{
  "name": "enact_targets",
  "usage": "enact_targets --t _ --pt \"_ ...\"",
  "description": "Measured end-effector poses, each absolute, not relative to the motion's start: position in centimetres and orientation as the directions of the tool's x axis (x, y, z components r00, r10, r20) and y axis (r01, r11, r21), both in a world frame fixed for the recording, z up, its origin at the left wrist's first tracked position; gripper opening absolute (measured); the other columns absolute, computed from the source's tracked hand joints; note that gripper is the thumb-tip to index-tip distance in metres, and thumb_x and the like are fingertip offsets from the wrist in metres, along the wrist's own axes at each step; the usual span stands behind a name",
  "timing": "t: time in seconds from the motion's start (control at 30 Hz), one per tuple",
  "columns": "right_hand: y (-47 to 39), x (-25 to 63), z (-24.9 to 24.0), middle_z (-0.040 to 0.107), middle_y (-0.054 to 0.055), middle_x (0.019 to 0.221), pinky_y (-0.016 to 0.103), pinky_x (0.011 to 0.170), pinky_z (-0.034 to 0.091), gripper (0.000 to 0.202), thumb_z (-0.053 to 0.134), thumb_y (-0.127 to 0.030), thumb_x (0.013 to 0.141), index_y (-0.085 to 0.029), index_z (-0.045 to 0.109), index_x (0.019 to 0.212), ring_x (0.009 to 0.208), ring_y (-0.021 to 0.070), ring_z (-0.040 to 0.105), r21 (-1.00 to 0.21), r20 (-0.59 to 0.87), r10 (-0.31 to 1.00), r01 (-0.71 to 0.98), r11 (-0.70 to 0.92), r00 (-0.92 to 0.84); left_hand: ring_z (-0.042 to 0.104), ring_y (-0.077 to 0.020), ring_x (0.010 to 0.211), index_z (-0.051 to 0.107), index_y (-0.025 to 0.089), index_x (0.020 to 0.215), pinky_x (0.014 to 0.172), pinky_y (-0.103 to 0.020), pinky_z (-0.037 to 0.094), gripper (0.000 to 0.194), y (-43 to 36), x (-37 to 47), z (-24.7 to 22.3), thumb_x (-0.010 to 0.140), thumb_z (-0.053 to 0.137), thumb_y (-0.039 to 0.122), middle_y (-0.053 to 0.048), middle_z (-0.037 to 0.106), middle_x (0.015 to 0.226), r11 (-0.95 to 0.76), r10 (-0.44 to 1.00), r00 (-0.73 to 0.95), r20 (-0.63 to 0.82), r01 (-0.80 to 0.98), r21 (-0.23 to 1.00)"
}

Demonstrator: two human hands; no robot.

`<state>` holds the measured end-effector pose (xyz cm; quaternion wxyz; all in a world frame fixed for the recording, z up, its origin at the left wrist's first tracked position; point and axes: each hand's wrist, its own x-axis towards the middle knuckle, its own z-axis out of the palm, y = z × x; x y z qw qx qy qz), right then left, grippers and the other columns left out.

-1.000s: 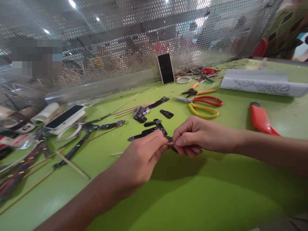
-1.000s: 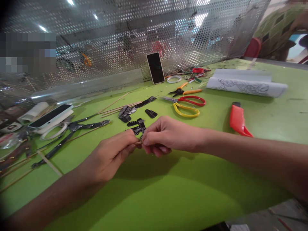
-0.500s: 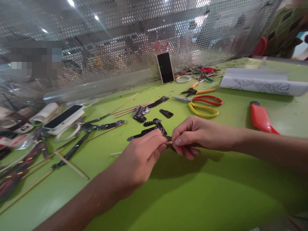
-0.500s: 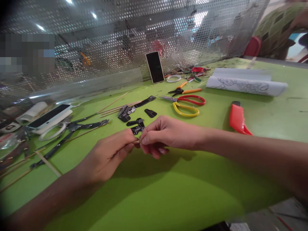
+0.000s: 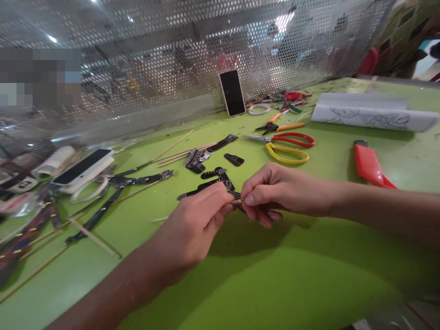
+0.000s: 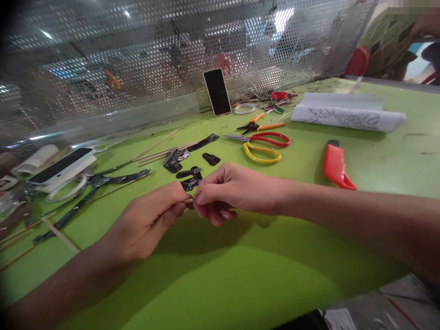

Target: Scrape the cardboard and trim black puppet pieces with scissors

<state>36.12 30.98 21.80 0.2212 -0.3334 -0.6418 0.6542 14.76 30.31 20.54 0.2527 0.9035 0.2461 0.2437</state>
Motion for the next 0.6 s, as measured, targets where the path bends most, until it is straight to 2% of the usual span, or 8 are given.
enact_targets --t 0.27,0.47,0.6 --pt "30.7 35.9 21.5 0.059 -0.001 0.05 0.016 0.043 0.037 0.024 0.05 -0.017 0.086 -0.012 0.06 0.065 0.041 0.0053 0.046 -0.985 -0.155 0.708 0.056 -0.162 -0.689 0.044 -0.0105 0.074 0.057 0.015 0.092 0.067 -0.023 0.036 0.019 30.1 14.8 20.8 0.098 0.039 0.011 0.001 0.049 0.08 -0.75 0.589 0.741 0.323 0.352 0.56" --pt "30.2 35.6 22.1 0.06 -0.001 0.05 0.016 0.041 0.036 0.024 0.05 -0.014 0.083 -0.012 0.06 0.062 0.04 0.0046 0.044 -0.988 -0.154 0.767 0.098 -0.119 -0.622 0.046 -0.0116 0.073 0.056 0.015 0.091 0.067 -0.024 0.038 0.019 30.1 14.9 20.8 0.097 0.039 0.011 0.0 0.05 0.08 -0.769 0.585 0.736 0.339 0.371 0.521" --pt "29.7 35.3 22.2 0.057 -0.002 0.046 0.015 0.038 0.031 0.025 0.051 -0.014 0.081 -0.013 0.06 0.058 0.038 0.0039 0.04 -0.985 -0.151 0.835 0.154 -0.08 -0.529 0.047 -0.0124 0.071 0.056 0.015 0.092 0.065 -0.025 0.039 0.017 30.0 14.8 20.5 0.096 0.039 0.011 -0.001 0.05 0.08 -0.809 0.56 0.742 0.368 0.394 0.436"
